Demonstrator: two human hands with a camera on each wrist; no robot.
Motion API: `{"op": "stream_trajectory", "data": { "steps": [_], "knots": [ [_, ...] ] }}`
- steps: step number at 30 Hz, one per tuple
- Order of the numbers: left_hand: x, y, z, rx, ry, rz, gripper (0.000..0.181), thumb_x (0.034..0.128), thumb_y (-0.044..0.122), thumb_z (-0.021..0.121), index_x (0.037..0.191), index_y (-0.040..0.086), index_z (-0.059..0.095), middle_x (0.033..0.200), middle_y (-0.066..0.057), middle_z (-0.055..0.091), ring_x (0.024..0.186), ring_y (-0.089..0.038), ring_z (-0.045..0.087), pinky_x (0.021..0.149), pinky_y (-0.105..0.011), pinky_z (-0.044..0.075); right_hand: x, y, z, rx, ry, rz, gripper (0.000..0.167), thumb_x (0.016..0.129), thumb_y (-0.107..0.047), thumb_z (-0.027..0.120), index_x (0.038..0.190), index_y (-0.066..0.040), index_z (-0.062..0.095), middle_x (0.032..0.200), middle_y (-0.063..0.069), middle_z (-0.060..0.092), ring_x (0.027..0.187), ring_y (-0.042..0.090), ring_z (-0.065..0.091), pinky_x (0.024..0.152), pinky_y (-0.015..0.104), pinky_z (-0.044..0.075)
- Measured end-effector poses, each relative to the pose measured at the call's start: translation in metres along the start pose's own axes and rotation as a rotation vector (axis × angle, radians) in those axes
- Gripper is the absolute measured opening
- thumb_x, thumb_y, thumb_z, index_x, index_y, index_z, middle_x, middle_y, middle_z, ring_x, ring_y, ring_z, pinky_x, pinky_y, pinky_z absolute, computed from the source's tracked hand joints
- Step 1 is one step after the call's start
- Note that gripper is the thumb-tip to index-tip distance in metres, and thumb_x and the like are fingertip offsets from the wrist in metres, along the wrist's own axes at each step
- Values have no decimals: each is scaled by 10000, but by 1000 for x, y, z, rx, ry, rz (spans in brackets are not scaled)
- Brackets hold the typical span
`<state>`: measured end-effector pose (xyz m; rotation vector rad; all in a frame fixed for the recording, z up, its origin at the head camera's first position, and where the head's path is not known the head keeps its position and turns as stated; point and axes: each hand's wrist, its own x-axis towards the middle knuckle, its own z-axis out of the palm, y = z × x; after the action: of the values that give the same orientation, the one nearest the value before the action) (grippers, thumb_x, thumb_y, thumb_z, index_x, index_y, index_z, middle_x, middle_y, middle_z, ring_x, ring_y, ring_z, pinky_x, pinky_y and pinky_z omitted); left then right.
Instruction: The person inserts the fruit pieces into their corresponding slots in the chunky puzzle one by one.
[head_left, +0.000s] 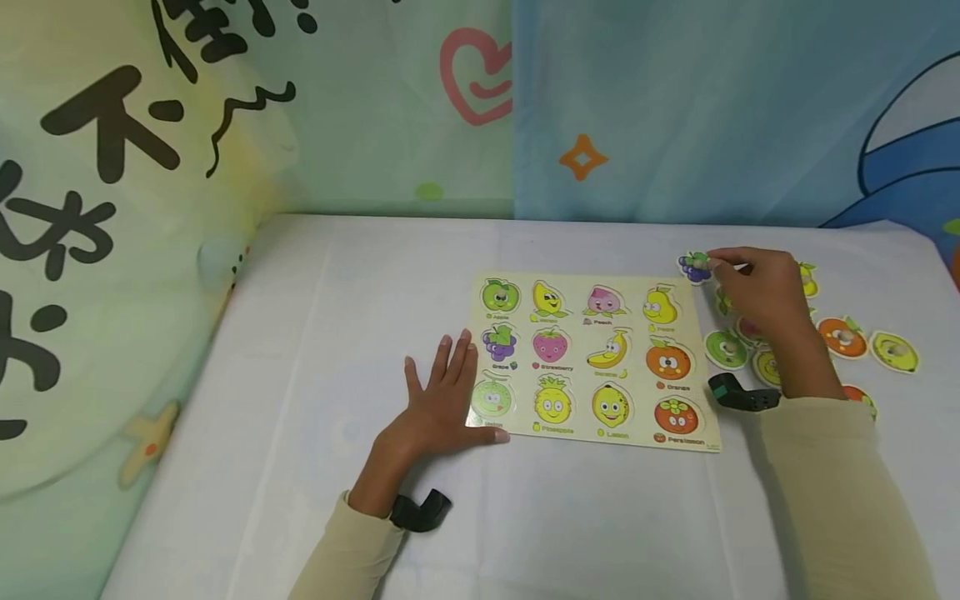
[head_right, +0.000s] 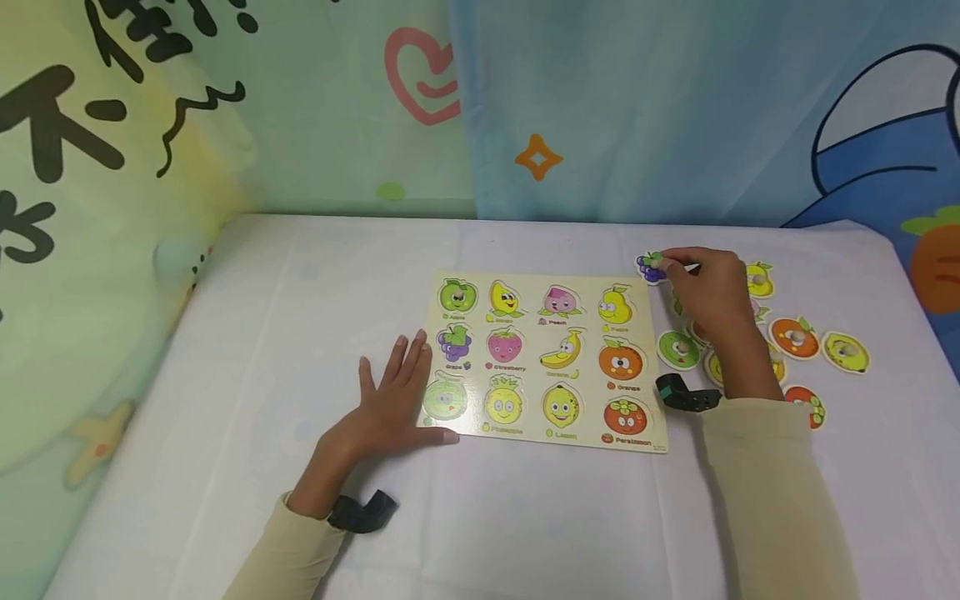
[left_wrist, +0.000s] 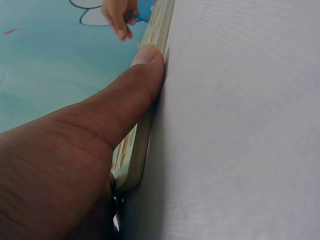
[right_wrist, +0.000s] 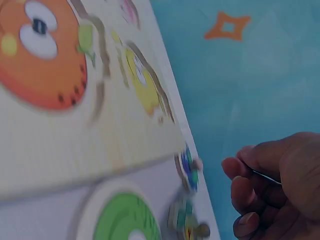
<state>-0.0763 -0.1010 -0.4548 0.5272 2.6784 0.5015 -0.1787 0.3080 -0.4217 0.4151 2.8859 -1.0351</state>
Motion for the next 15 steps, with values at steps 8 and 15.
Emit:
{"op": "stream_trajectory", "data": {
  "steps": [8,15],
  "knots": [
    [0,0,1,-9,1,4,1237,724,652,726,1567,86,21,1621,-36,-123,1459,-262,-163,1036,-681,-124,-1,28,-9,-2,-1,109,584,997,-483,409,1440,-111,490,1335,222,473,1013,311,467,647,340,478],
    [-1,0,-1,-19,-3,-6,1243,718,643,735,1569,100,10,1620,-25,-132,1458,-255,-171,1036,-675,-134,-4,40,-14,-43,-22,150,659,973,-523,447,1395,-21,513,1305,254,505,1062,373,486,807,463,429]
  ]
}}
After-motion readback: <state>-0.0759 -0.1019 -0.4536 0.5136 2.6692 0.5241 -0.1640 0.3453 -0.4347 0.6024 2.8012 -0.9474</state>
